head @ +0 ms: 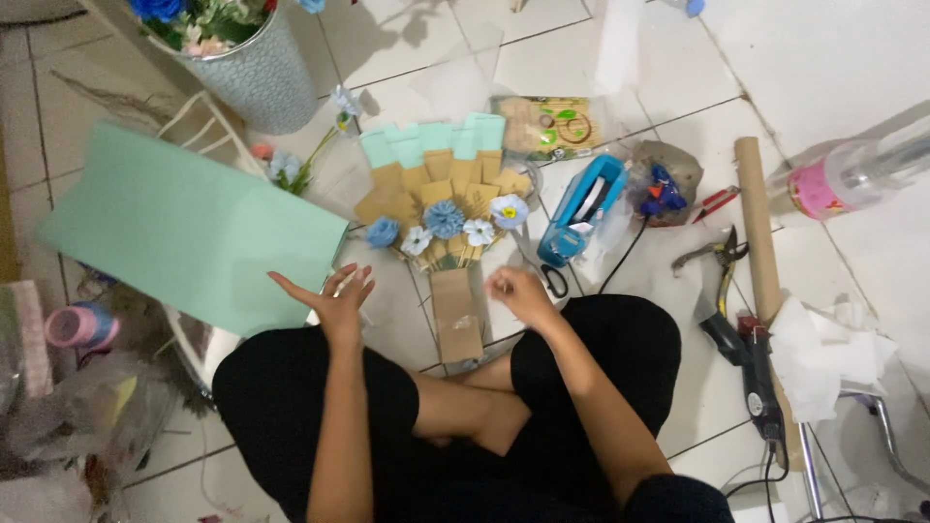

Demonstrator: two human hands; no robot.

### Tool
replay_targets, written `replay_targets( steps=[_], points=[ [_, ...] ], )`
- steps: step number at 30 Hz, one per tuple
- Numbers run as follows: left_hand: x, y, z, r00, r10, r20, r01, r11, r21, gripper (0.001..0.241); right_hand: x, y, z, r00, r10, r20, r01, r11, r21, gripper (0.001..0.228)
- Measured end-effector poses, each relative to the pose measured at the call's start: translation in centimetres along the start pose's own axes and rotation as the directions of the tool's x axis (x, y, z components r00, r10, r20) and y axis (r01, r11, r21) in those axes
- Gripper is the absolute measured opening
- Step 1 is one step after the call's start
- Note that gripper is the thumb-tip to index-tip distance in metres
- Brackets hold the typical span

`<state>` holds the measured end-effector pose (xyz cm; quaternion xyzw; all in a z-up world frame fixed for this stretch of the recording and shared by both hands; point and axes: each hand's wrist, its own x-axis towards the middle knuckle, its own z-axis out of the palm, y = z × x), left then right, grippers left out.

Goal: The person sits on the floor and wraps a small bouquet of artificial flowers with light green and brown paper. They fold the paper around the stems, adjust the layers, and secure the wrapping with tape.

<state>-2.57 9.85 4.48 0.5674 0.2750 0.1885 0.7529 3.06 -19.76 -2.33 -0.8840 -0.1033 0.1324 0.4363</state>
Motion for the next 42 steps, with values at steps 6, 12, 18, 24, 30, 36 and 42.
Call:
replay_targets(
  steps=[6,12,18,24,30,36,42],
  points=[
    [1.1,-2.0,1.2,0.967,0.216,-0.138,-0.182,0.957,0.227,0.11,2.5,-2.0,0.6,0.995,-0.082,-0.065,0.084,0.996,0.043,0.004],
    [1.6,-2.4,1.9,0.97,0.222,-0.102,-0.193,0.953,0.233,0.1,2.9,-1.2,2.4,0.996,0.004,-0.093,0.01,0.989,0.15,0.006],
    [1.6,-2.6,1.3,0.998,0.003,-0.065,-0.003,1.0,0.002,0.088,3.9,-1.9,1.7,0.998,0.026,-0.058,-0.02,0.994,0.108,0.035],
    [1.7,-3.2,0.8,0.999,0.043,0.021,-0.047,0.963,0.264,0.121,3.8,-4.2,3.0,0.991,0.122,-0.053,-0.125,0.99,-0.068,0.039],
    [1.1,-2.2,1.3,0.997,0.08,0.022,-0.08,0.868,0.491,0.116,3.4,-7.3,3.3,0.99,0.131,-0.043,-0.138,0.96,-0.245,0.032],
    [2.0,-4.7,0.5,0.996,0.081,0.027,-0.082,0.836,0.543,0.112,3.7,-6.7,4.2,0.995,0.101,0.003,-0.095,0.944,-0.315,0.027],
    [2.1,-5.1,0.7,0.996,0.072,0.05,-0.087,0.797,0.597,0.112,3.8,-6.8,4.1,0.996,0.087,0.021,-0.072,0.916,-0.394,0.03]
  ],
)
